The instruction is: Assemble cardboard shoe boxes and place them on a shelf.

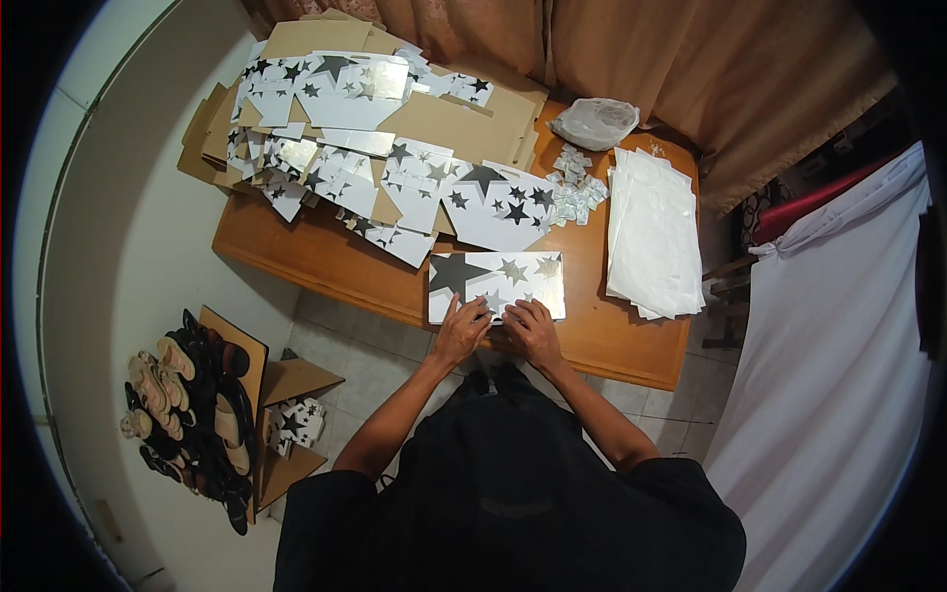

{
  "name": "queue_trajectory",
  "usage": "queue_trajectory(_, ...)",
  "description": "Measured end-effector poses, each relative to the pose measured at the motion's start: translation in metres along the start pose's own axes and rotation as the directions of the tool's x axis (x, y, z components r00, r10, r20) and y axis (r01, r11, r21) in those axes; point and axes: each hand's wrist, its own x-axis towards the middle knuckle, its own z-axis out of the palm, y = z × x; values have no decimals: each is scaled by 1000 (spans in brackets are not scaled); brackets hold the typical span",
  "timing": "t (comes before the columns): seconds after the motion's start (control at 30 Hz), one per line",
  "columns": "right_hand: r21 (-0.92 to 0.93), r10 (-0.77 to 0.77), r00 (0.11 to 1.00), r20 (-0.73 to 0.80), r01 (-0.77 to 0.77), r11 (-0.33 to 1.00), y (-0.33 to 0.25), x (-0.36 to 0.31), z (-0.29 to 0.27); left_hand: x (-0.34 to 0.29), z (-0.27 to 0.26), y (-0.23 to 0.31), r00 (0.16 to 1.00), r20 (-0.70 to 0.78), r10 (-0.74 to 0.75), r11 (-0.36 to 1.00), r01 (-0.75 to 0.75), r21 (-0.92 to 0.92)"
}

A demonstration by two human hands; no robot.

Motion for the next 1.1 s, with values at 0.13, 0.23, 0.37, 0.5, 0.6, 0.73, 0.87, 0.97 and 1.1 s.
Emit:
queue_trajectory(0.13, 15, 12, 999, -53, -11, 1000, -2, 3, 1, 0, -2, 0, 1000, 14, -24, 1000, 24, -20)
queue_trajectory(0.23, 27, 28, 998, -62, -26, 999, -3, 7, 1, 1, -5, 1, 997, 2, -74, 991, 73, -113)
queue_trajectory(0.37, 64, 67, 996, -65, -62, 996, -5, 10, -1, 4, -9, 3, 994, 1, -109, 984, 108, -140)
queue_trajectory(0.5, 80, 93, 995, -30, -90, 993, -7, 14, -6, 5, -5, 2, 986, -5, -169, 972, 166, -167)
queue_trajectory(0.6, 49, 67, 998, -8, -67, 997, -6, 15, -6, 6, -4, 3, 982, -3, -188, 968, 185, -173)
queue_trajectory(0.73, 33, 33, 999, -3, -33, 999, -4, 12, -5, 8, -6, 6, 981, 11, -196, 968, 195, -157)
queue_trajectory(0.87, 21, 20, 1000, -12, -20, 1000, -2, 12, -2, 8, -7, 7, 984, -7, -176, 973, 173, -150)
queue_trajectory(0.97, -8, 4, 1000, -22, -5, 1000, -1, 9, 1, 5, -5, 5, 993, -24, -118, 986, 114, -122)
queue_trajectory(1.1, -6, -81, 997, 22, 81, 997, 0, 5, 0, 7, -6, 4, 994, -12, -108, 987, 105, -120)
